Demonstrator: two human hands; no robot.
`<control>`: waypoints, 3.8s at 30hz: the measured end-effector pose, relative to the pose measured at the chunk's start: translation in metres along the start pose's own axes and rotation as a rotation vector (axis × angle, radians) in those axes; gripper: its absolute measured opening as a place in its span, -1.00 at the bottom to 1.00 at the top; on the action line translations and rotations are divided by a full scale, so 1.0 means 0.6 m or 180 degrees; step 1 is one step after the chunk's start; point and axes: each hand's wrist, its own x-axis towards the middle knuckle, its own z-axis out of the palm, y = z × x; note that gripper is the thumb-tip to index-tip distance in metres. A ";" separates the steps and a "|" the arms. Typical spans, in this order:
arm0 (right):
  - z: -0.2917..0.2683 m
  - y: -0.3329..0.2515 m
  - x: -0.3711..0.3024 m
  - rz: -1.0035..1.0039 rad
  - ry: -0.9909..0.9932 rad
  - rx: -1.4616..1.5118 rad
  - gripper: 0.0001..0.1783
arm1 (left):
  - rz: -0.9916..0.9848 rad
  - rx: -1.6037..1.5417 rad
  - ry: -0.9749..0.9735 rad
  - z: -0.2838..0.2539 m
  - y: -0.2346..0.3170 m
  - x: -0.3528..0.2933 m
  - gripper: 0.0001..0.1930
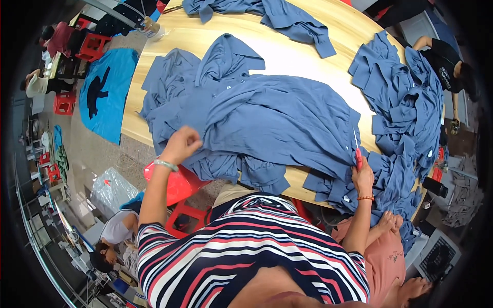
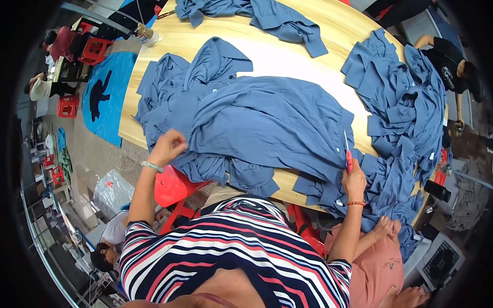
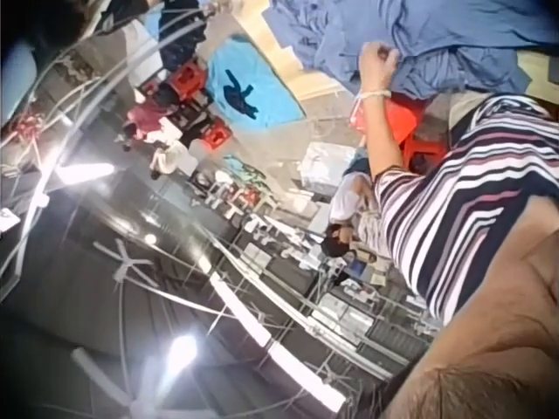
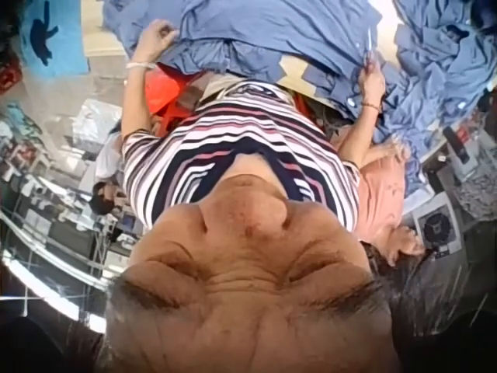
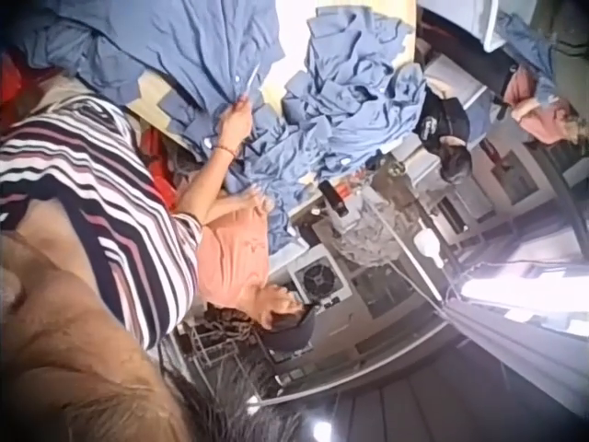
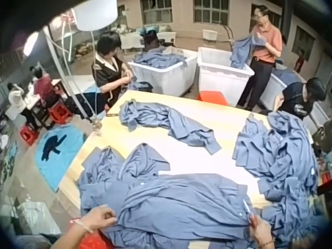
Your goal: Trimming excess threads and small sections of blue fabric pieces using snips on a work table.
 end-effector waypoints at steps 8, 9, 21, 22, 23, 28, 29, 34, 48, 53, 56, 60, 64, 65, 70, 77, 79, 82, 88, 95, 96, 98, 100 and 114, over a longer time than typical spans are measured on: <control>-0.009 -0.116 0.124 -0.0900 0.0148 0.0539 -0.38 | 0.0524 0.1598 0.2156 0.023 -0.076 0.171 -0.40; 0.009 -0.123 0.157 -0.0957 0.0250 0.0507 -0.35 | 0.0312 0.1292 0.1820 0.020 -0.084 0.185 -0.45; 0.095 -0.218 0.278 -0.0427 0.0105 0.0014 -0.57 | 0.0886 -0.0166 0.2153 -0.107 0.010 0.177 -0.87; 0.096 -0.208 0.277 -0.0473 0.0040 -0.0071 -0.61 | 0.0864 -0.0252 0.2290 -0.129 0.016 0.183 -0.86; 0.077 -0.208 0.269 -0.0477 0.0084 0.0023 -0.59 | 0.0820 -0.0326 0.2444 -0.153 0.022 0.184 -0.84; -0.064 -0.142 0.228 -0.1187 0.0982 0.1026 -0.45 | 0.1671 -0.2972 0.1584 -0.260 0.035 0.124 -0.74; -0.095 -0.143 0.207 -0.0977 0.0566 0.1482 -0.36 | 0.1630 -0.2968 0.1587 -0.263 0.016 0.105 -0.74; -0.114 -0.123 0.102 -0.1071 -0.0045 0.0978 -0.37 | 0.0228 -0.2356 0.0887 -0.198 -0.145 -0.003 -0.80; 0.000 -0.195 -0.025 -0.2245 -0.0815 0.0610 -0.54 | 0.0993 0.0789 0.1181 0.142 0.033 0.019 -0.56; 0.010 -0.254 -0.061 -0.2852 -0.0772 0.0670 -0.58 | 0.0321 -0.0782 0.0717 0.170 -0.023 0.055 -0.70; 0.022 -0.291 -0.071 -0.2785 -0.1190 0.0308 -0.63 | 0.0133 -0.1913 0.0303 0.181 -0.056 0.071 -0.85; 0.032 -0.336 -0.083 -0.3192 -0.1280 0.0019 -0.72 | -0.0192 -0.2855 0.0270 0.189 -0.079 0.080 -0.89; 0.034 -0.355 -0.091 -0.3309 -0.1371 0.0302 -0.69 | -0.0338 -0.3151 0.0156 0.175 -0.058 0.065 -0.83; 0.033 -0.353 -0.087 -0.3295 -0.1358 0.0308 -0.69 | -0.0292 -0.2243 0.0262 0.167 -0.047 0.059 -0.81; 0.021 -0.318 -0.071 -0.2765 -0.0966 0.0755 -0.58 | 0.0070 -0.1431 0.1294 0.166 0.048 0.059 -0.61; 0.012 -0.316 -0.062 -0.2351 -0.0990 0.0556 -0.65 | -0.0953 -0.3580 0.0586 0.175 0.024 0.146 -0.76; 0.018 -0.320 -0.062 -0.2340 -0.1063 0.0467 -0.66 | -0.1013 -0.4003 0.0580 0.178 0.019 0.146 -0.86; 0.023 -0.331 -0.065 -0.2366 -0.1084 0.0573 -0.66 | -0.0998 -0.3905 0.0408 0.167 0.020 0.141 -0.87; 0.010 -0.353 -0.051 -0.2351 -0.0939 0.0841 -0.66 | -0.0501 -0.4653 0.0379 0.129 0.040 0.141 -0.85; 0.021 -0.386 -0.035 -0.2268 -0.0735 0.0662 -0.68 | -0.0727 -0.5306 0.0715 0.138 0.029 0.169 -0.87; 0.020 -0.391 -0.034 -0.2254 -0.0747 0.0657 -0.68 | -0.0744 -0.5310 0.0703 0.141 0.027 0.169 -0.87; 0.014 -0.403 -0.032 -0.2289 -0.0771 0.0497 -0.70 | -0.0757 -0.5291 0.0679 0.143 0.022 0.166 -0.87; 0.019 -0.408 -0.028 -0.2394 -0.0770 0.0453 -0.71 | -0.0716 -0.5369 0.0640 0.144 0.020 0.169 -0.88; 0.016 -0.383 -0.030 -0.2515 -0.0749 0.0890 -0.71 | -0.0947 -0.4899 0.0737 0.148 0.012 0.122 -0.82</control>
